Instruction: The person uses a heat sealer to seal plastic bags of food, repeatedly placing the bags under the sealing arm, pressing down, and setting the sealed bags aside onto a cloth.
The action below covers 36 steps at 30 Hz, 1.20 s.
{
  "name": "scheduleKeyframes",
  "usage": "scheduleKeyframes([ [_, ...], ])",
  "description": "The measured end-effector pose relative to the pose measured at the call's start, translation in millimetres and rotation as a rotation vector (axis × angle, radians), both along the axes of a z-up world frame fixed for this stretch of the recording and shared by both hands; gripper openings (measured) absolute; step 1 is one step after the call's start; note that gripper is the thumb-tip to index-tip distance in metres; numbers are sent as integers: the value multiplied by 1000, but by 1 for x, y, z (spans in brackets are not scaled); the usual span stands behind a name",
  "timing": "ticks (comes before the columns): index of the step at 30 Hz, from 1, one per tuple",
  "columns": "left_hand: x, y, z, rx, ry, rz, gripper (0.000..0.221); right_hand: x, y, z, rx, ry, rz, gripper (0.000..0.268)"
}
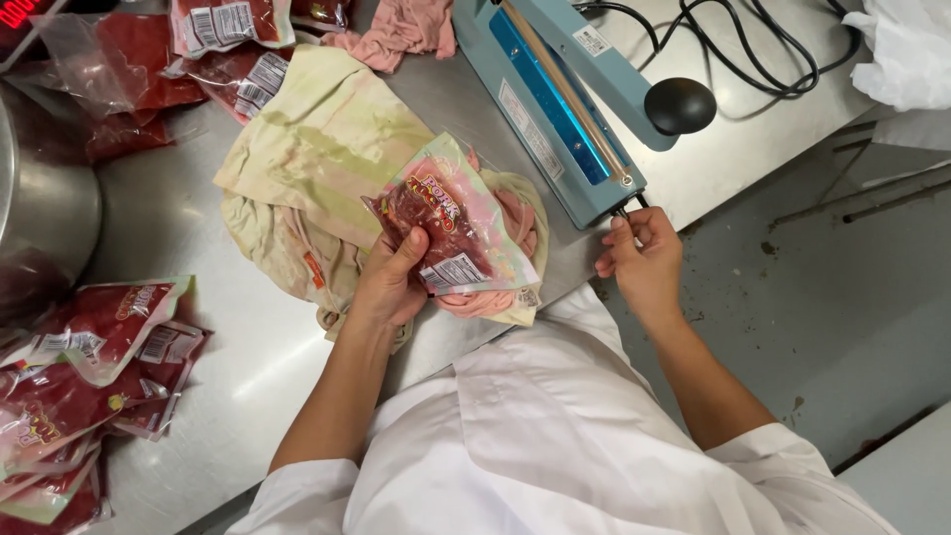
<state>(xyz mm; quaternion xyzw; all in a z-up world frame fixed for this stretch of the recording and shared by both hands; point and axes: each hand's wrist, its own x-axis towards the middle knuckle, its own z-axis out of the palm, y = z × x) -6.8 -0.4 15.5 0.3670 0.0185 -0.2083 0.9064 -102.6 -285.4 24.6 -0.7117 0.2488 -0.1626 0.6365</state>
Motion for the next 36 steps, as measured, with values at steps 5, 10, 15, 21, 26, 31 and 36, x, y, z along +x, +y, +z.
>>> scheduleKeyframes([
  [5,1,-1,1,2,3,-2,40,-1,0,-1,-50,-33,9,12],
  [10,1,-3,4,0,14,-3,42,0,-1,0,-47,-39,11,11],
  [15,2,-3,2,14,24,0,42,-1,2,10,-66,-23,17,18],
  [21,1,-11,3,196,33,23,41,-20,14,16,-113,-170,275,11],
  [26,-17,-27,3,265,40,54,43,21,57,71,97,-138,603,29],
  [31,-17,-26,22,262,22,168,41,52,71,68,139,-42,612,22],
  [36,-14,-14,36,112,93,86,38,54,84,94,15,-44,570,15],
])
